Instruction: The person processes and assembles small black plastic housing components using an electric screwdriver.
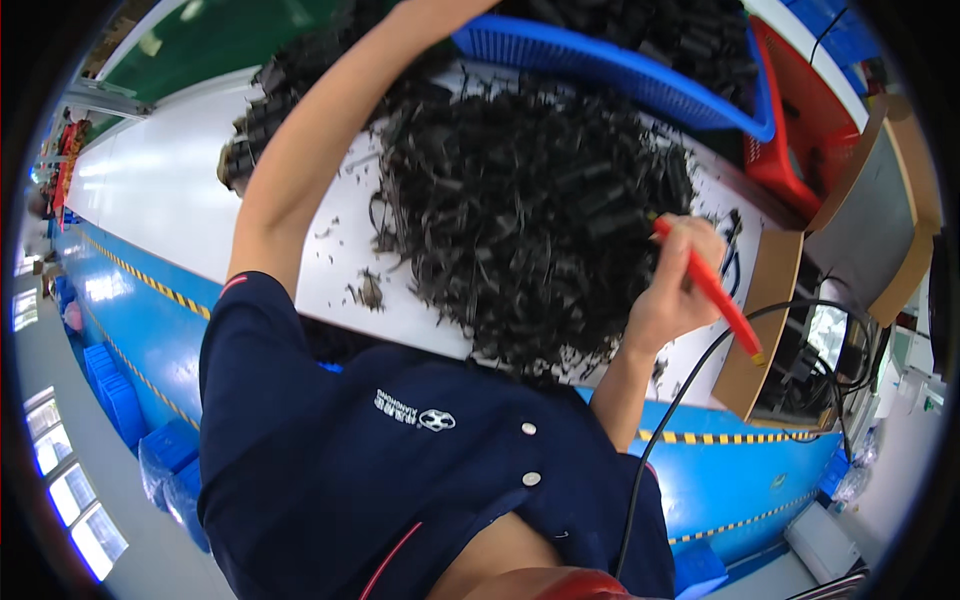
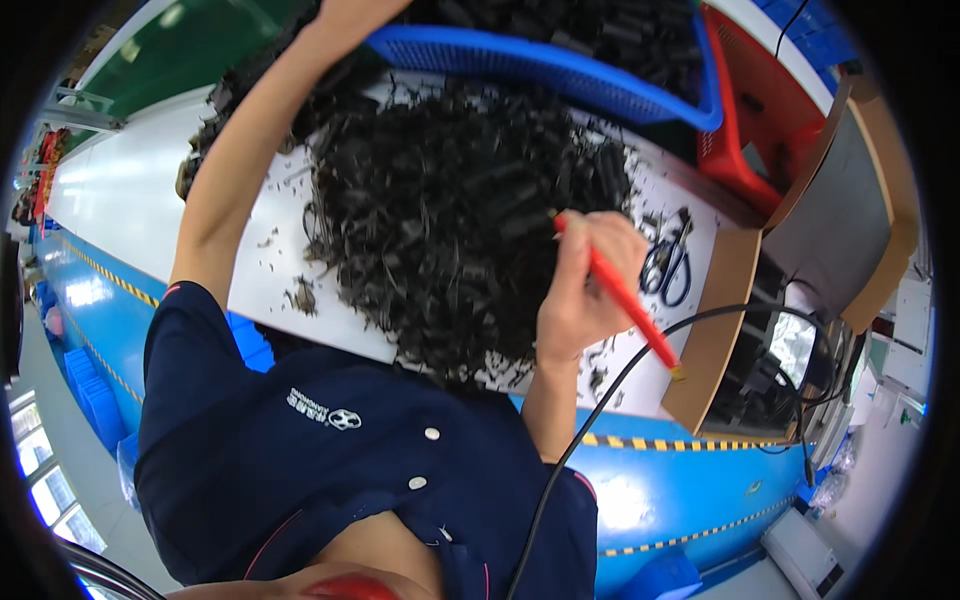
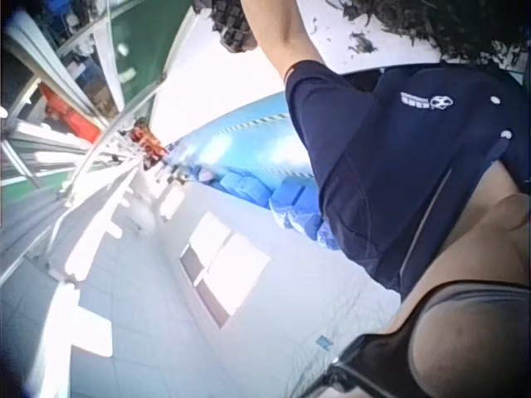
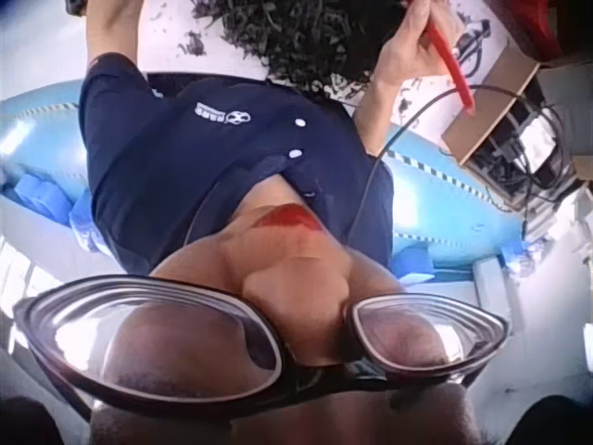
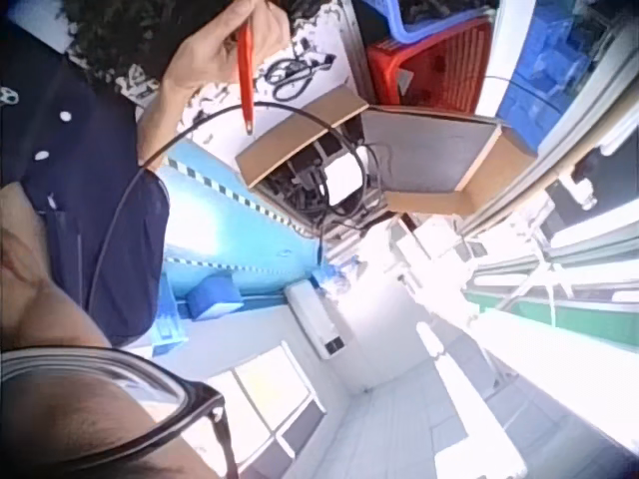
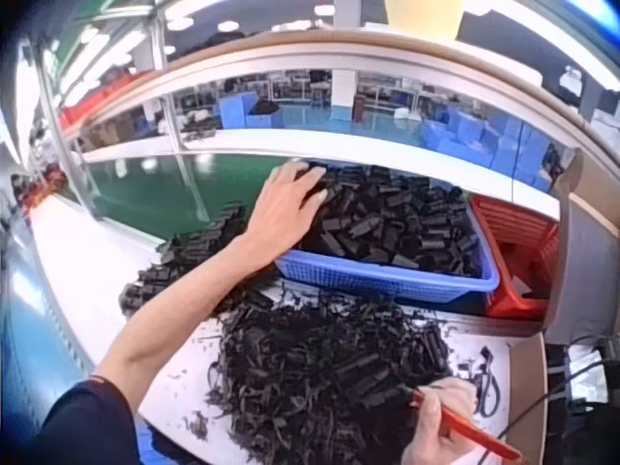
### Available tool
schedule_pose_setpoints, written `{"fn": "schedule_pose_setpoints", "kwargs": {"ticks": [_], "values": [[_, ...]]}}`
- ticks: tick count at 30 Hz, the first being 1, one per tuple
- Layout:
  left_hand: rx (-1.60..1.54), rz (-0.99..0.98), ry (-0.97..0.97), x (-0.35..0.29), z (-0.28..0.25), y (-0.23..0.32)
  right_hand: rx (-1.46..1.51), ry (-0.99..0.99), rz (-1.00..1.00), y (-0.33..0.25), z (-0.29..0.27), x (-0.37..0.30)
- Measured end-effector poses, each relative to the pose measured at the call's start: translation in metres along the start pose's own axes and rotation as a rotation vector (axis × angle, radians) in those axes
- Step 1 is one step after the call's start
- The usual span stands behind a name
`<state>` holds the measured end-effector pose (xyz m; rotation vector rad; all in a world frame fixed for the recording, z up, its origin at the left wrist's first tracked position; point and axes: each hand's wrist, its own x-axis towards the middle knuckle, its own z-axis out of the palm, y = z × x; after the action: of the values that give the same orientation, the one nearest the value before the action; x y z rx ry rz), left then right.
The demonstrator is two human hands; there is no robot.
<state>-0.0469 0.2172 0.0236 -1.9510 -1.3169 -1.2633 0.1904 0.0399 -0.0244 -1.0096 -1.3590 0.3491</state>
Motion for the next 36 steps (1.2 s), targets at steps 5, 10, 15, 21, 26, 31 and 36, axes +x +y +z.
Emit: {"fn": "schedule_pose_setpoints", "kwargs": {"ticks": [5, 10, 15, 21, 26, 31, 36], "values": [[-0.368, -0.089, -0.600, -0.024, -0.067, 0.097, 0.114, 0.271, 0.271, 0.013, -0.009, 0.004], [-0.397, 0.042, -0.551, -0.106, -0.044, 0.112, 0.218, 0.187, 0.353, 0.006, -0.002, -0.002], [-0.815, -0.348, -0.625, -0.089, -0.069, 0.116, 0.263, 0.113, 0.344, 0.012, -0.009, -0.005], [-1.049, -0.246, -0.534, -0.081, -0.092, 0.116, 0.772, -0.095, 0.321, 0.005, -0.013, 0.002], [-1.113, 0.047, -0.377, -0.091, -0.093, 0.114, 0.746, -0.481, 0.460, -0.007, -0.014, 0.009], [-1.125, -0.474, -0.231, -0.103, -0.095, 0.133, 0.783, -0.456, 0.548, -0.015, -0.002, -0.002], [-1.466, -0.815, -0.260, -0.121, -0.103, 0.150, 0.682, -0.277, 0.446, -0.018, 0.006, -0.010]]}}
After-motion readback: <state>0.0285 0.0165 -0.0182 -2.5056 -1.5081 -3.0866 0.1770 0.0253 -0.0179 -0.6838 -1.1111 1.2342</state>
